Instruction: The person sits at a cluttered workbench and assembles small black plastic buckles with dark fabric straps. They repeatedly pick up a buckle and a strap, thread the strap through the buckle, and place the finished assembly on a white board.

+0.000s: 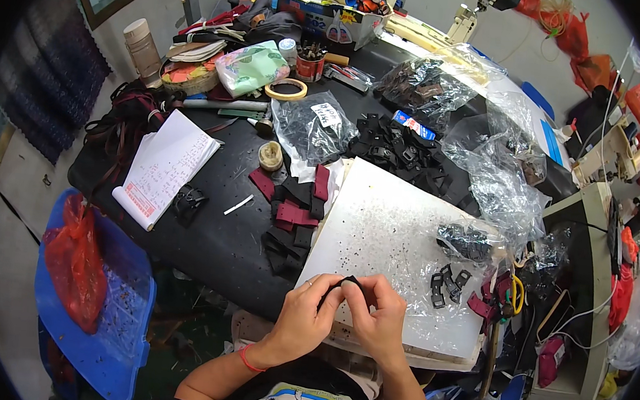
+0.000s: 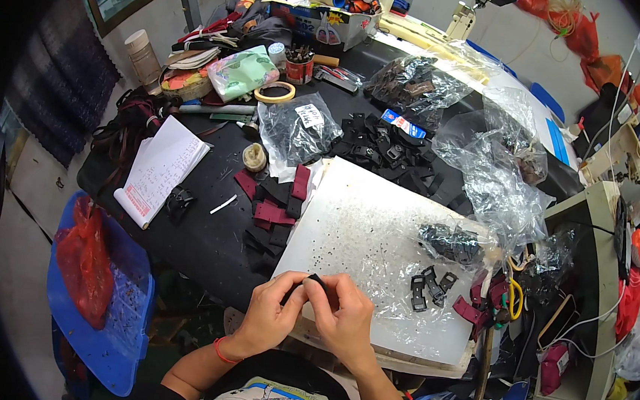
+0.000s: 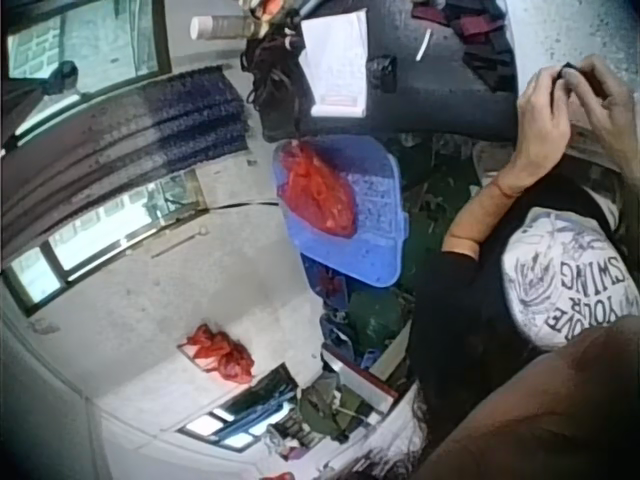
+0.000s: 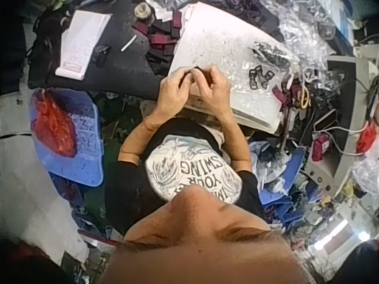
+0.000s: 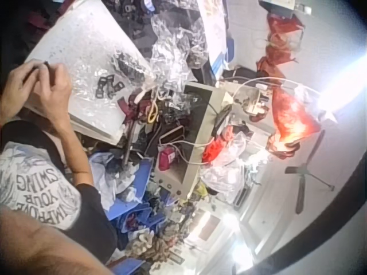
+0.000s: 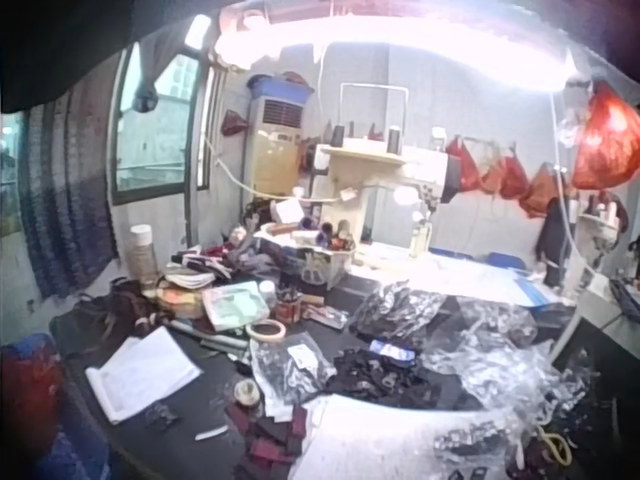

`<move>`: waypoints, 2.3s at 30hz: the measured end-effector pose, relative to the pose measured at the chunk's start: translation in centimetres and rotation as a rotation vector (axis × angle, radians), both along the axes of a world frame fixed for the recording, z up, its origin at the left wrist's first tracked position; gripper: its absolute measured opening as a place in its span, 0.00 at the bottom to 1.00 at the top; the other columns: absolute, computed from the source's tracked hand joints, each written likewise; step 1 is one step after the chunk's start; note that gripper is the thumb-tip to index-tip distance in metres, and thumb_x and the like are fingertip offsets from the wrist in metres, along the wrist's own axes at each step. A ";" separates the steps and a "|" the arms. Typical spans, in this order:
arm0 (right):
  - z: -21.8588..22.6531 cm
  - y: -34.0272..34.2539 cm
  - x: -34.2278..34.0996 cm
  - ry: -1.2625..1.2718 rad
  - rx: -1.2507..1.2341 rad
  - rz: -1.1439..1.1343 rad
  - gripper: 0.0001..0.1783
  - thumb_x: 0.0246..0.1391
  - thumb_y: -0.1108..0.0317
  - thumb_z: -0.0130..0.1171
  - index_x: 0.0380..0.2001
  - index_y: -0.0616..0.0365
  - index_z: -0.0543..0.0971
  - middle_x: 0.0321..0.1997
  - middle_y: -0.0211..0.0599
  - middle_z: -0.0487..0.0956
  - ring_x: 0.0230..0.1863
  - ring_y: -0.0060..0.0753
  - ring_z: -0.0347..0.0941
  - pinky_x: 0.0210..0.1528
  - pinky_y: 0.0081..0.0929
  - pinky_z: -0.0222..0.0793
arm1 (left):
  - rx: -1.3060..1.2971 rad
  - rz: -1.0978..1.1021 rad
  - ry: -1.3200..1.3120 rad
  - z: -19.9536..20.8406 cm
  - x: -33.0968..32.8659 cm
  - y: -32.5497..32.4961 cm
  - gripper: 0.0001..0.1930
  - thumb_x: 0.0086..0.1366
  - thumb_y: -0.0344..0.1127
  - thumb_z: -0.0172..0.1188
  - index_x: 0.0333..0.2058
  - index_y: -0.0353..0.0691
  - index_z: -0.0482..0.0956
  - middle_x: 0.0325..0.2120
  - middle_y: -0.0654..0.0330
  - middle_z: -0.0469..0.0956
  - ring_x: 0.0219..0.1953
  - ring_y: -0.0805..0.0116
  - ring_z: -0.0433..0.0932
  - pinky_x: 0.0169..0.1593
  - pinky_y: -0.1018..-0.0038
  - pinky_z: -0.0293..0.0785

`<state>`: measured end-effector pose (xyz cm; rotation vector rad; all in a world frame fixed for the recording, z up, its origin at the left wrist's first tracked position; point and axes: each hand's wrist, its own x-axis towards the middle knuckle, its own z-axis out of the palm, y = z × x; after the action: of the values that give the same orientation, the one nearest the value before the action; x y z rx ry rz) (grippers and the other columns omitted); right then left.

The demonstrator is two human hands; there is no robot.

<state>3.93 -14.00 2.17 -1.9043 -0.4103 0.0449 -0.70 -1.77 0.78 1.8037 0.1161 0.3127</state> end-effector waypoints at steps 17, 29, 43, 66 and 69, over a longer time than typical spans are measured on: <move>0.1 0.1 1.6 -0.061 -0.130 -0.036 0.09 0.52 0.70 0.60 0.23 0.62 0.73 0.17 0.39 0.72 0.16 0.31 0.67 0.20 0.27 0.62 | -0.492 -0.206 0.304 0.9 -0.4 1.1 0.19 0.65 0.28 0.52 0.53 0.29 0.67 0.39 0.54 0.78 0.38 0.73 0.78 0.41 0.79 0.74; 0.0 -0.4 -0.2 -0.481 -0.163 -0.009 0.07 0.48 0.74 0.64 0.25 0.61 0.74 0.19 0.38 0.72 0.16 0.33 0.68 0.19 0.28 0.62 | -0.527 -0.058 0.127 -1.5 -1.3 0.2 0.15 0.66 0.24 0.48 0.51 0.27 0.68 0.39 0.54 0.78 0.39 0.71 0.79 0.45 0.79 0.75; -0.3 -0.2 0.0 -0.376 -0.163 -0.138 0.05 0.49 0.75 0.62 0.26 0.61 0.75 0.20 0.37 0.74 0.20 0.34 0.71 0.23 0.27 0.65 | -0.772 -0.215 0.152 -0.8 -1.5 0.6 0.19 0.66 0.22 0.46 0.55 0.27 0.64 0.47 0.54 0.73 0.48 0.71 0.74 0.54 0.76 0.69; 0.5 -2.0 0.0 0.309 0.277 0.189 0.13 0.56 0.73 0.55 0.44 0.68 0.75 0.31 0.35 0.76 0.29 0.23 0.69 0.34 0.20 0.66 | -1.135 -0.470 0.256 -1.4 -1.3 3.2 0.19 0.62 0.33 0.59 0.51 0.33 0.69 0.36 0.62 0.75 0.34 0.79 0.75 0.41 0.84 0.73; -1.8 -3.2 0.3 0.539 0.410 0.299 0.15 0.56 0.71 0.55 0.46 0.66 0.74 0.32 0.36 0.76 0.27 0.23 0.69 0.32 0.18 0.66 | -0.970 -0.518 0.193 -1.6 -2.1 4.1 0.17 0.62 0.35 0.60 0.48 0.35 0.72 0.32 0.64 0.76 0.33 0.81 0.75 0.38 0.85 0.73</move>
<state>4.22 -17.23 0.38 -1.3459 -0.3003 0.6117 -2.80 2.29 -0.80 0.8417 -0.0644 -0.2668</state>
